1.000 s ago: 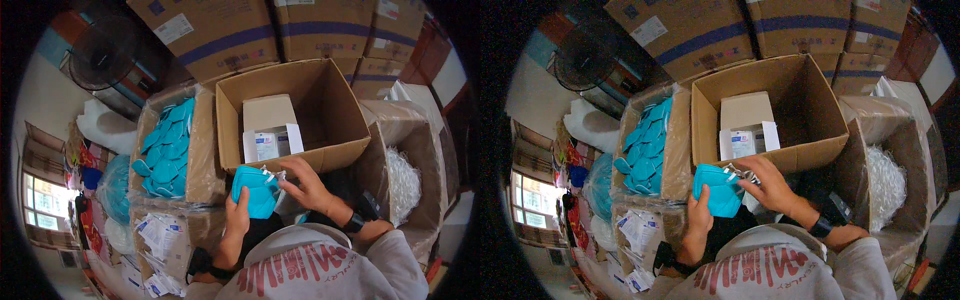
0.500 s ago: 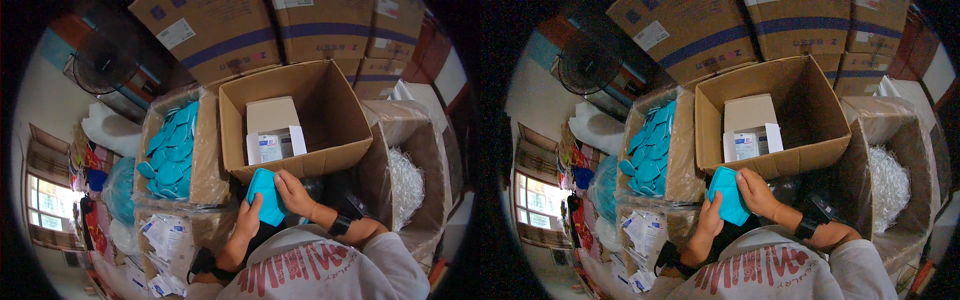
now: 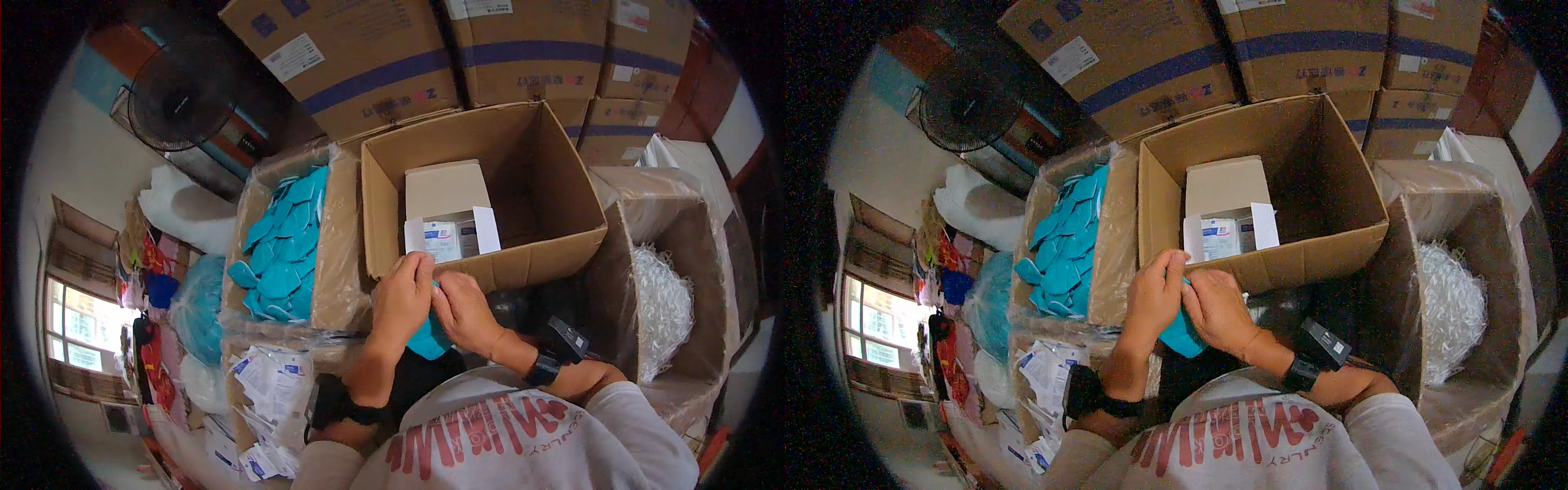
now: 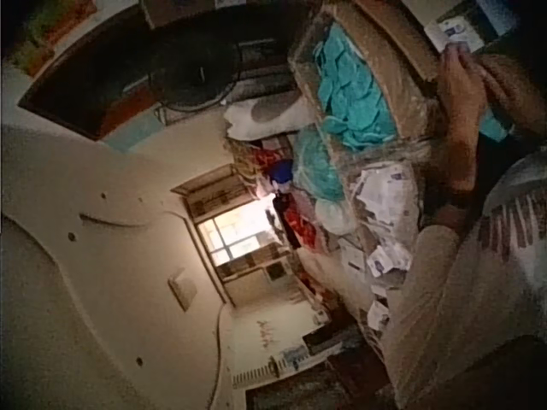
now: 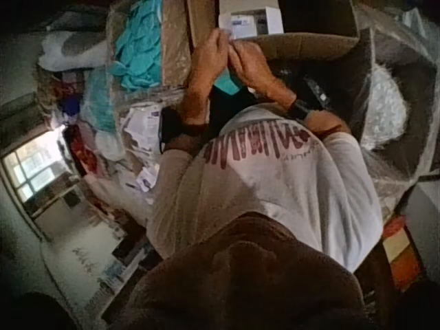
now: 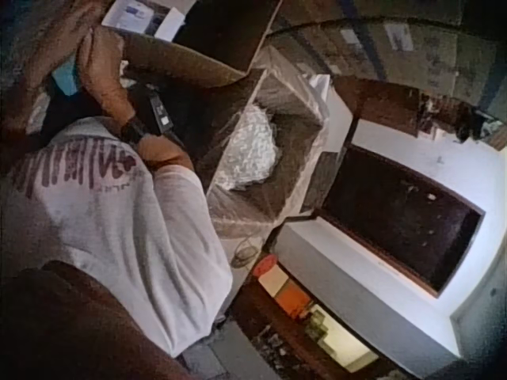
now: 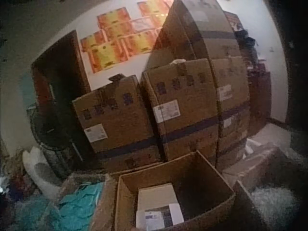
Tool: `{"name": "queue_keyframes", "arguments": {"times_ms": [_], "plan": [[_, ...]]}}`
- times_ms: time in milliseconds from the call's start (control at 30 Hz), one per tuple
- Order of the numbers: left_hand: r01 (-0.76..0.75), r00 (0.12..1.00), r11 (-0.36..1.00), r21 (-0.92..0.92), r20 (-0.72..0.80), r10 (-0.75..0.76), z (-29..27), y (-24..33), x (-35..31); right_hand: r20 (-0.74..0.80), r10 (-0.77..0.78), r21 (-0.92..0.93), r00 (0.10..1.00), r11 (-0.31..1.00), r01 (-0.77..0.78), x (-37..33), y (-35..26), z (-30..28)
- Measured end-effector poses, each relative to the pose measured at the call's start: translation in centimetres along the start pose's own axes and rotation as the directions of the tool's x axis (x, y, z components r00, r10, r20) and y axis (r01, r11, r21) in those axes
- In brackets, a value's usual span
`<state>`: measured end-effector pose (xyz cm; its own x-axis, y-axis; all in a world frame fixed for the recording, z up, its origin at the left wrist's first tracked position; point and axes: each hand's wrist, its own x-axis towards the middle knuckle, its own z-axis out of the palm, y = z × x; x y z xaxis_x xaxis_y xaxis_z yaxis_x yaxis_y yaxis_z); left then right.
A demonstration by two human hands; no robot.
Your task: Unpack face masks from a shipping container and inspect them.
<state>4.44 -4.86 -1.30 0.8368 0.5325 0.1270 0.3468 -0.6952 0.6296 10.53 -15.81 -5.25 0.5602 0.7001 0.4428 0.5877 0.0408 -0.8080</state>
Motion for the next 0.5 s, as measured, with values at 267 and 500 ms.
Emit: {"name": "queue_keyframes", "arguments": {"times_ms": [267,500], "plan": [[0.015,0.996,0.942,-0.336,0.093,0.017,-2.9,-3.3,1.0,0.758,0.044,0.325,0.651,0.839,-0.436,0.3,2.5,-4.9],[0.096,0.993,0.968,-0.232,0.094,-0.076,-8.0,-5.2,1.2,0.844,0.250,0.163,0.475,0.724,-0.671,2.4,3.9,-9.4]]}}
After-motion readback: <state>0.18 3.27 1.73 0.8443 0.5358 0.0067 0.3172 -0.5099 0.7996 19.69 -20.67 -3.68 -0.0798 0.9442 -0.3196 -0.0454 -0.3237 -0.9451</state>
